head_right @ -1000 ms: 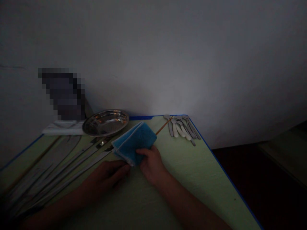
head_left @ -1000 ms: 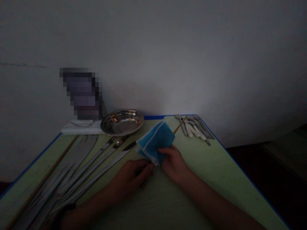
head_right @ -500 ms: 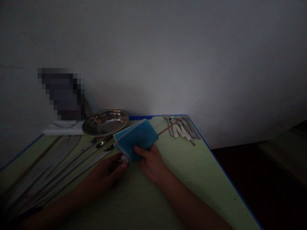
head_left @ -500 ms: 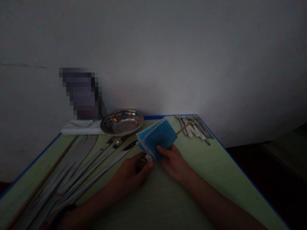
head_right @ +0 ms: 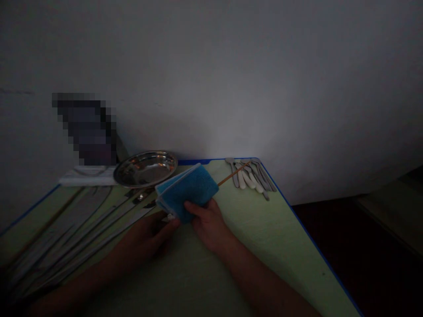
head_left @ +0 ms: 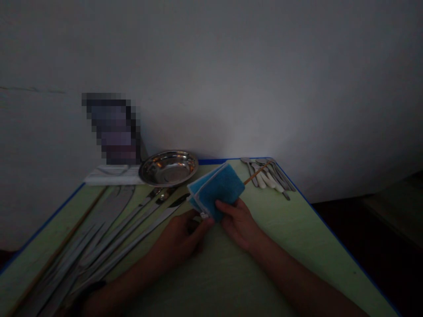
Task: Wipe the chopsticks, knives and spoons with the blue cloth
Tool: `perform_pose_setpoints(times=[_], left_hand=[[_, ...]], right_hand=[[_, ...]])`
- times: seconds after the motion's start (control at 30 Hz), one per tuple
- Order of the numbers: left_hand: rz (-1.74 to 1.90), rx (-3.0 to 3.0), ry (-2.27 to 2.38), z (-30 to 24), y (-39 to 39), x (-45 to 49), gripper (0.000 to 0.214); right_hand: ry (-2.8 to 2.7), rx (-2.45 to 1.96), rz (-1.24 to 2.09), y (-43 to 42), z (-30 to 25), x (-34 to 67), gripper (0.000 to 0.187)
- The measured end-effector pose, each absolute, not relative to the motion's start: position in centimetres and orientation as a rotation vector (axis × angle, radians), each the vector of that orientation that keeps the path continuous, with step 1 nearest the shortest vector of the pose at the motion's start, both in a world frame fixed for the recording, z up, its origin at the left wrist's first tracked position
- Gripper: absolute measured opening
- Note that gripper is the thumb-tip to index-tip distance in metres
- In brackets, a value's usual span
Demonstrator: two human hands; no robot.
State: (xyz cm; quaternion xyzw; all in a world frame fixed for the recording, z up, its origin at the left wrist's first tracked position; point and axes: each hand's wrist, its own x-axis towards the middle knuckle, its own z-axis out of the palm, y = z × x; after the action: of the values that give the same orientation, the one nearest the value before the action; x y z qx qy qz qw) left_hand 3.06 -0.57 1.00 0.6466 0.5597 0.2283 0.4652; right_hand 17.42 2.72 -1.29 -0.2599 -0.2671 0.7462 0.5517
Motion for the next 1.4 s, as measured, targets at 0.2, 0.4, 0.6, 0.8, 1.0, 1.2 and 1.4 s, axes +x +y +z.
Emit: perform_pose_setpoints(times=[0.2,0.4,0.6,0.8,1.0,1.2,1.4], left_hand=[[0.583,1.659,1.377,0.3,-0.52,2.78,0.027],[0.547,1.705,1.435,0.25,-0.58,2.77,0.036],[0.555,1.715,1.413,0.42,-0.64,2.72,0.042],[0.515,1.676,1.425,0.41,-0.61,2.71,0.044],[0.508,1.662,1.426,0.44,-0.76,2.74,0.046],[0.502,1.68,1.414,0.6,-0.7,2.78,0.045],[0.482,1.727,1.402,0.73,-0.67,2.87,0.04]], right_hand=[[-0.685,-0.656,1.734,2.81,-1.61,17.44,0.04],[-0.721,-0.636,1.746,2.67,-1.48,17.36,0.034],[-0.776,-0.67,1.715,2.76,-1.57,17.5,0.03],[-0.745,-0.658,1.725,2.89,-1.53,17.5,0.03],[-0.762,-0.677,1.732,2.71,-1.37,17.49,0.027],[-0.732,-0.731,1.705,2.77,-1.54,17.45,0.028],[-0.668,-0.78,1.676,2.79,-1.61,17.36,0.026]])
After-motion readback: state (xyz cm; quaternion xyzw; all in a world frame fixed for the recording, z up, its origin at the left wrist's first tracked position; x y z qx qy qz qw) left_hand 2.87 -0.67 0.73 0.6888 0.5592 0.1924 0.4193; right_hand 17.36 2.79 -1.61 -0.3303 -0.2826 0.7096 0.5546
